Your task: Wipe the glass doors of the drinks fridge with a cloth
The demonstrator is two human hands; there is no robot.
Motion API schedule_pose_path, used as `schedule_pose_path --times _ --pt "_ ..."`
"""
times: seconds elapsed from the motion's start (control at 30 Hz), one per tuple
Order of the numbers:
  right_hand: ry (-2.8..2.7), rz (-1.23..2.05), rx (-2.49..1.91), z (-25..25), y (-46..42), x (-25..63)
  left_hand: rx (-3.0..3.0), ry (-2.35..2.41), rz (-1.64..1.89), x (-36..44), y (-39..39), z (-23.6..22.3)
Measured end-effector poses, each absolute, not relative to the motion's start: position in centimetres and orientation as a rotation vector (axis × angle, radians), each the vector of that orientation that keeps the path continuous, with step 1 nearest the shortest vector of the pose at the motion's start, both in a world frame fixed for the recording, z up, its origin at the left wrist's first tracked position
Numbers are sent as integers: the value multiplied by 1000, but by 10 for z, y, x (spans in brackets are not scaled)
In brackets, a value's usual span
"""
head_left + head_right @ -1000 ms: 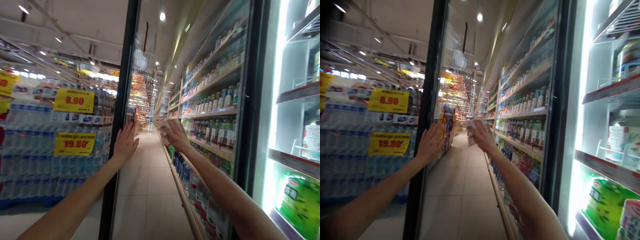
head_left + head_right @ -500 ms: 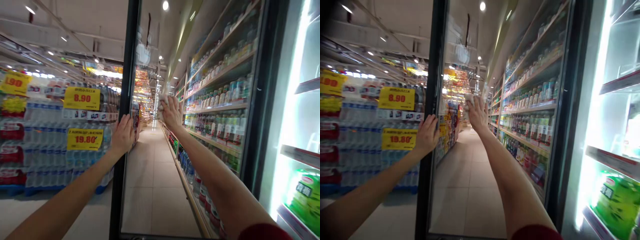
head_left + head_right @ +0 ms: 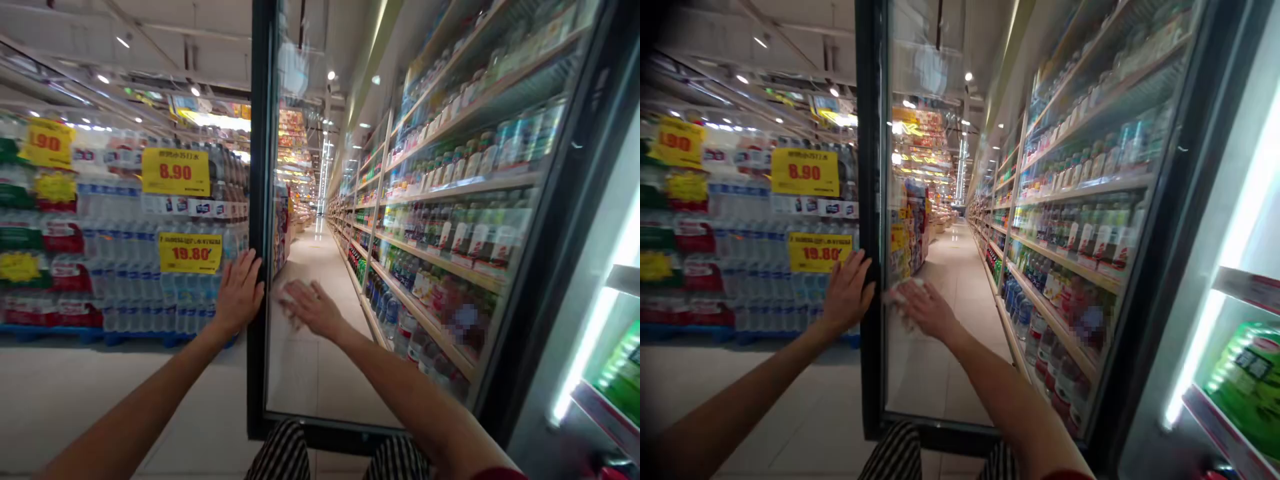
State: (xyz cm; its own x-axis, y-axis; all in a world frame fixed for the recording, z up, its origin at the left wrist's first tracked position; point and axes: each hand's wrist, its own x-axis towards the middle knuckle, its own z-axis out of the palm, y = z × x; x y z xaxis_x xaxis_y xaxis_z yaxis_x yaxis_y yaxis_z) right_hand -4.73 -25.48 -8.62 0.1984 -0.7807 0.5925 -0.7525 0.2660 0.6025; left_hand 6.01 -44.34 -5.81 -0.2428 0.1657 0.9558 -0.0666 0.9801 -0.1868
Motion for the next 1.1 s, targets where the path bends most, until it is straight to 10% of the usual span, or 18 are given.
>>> schedule_pose_path --times 0.3,0.9,1.1 --pt "-1490 -180 1691 -161 -222 -48 -192 -1930 309 52 -422 -109" --pt "-1770 220 802 -124 -131 -75 -302 -2019 297 15 -357 -147" --pt "-1692 -71 1254 -163 -107 -73 -348 -2028 280 6 -342 -143"
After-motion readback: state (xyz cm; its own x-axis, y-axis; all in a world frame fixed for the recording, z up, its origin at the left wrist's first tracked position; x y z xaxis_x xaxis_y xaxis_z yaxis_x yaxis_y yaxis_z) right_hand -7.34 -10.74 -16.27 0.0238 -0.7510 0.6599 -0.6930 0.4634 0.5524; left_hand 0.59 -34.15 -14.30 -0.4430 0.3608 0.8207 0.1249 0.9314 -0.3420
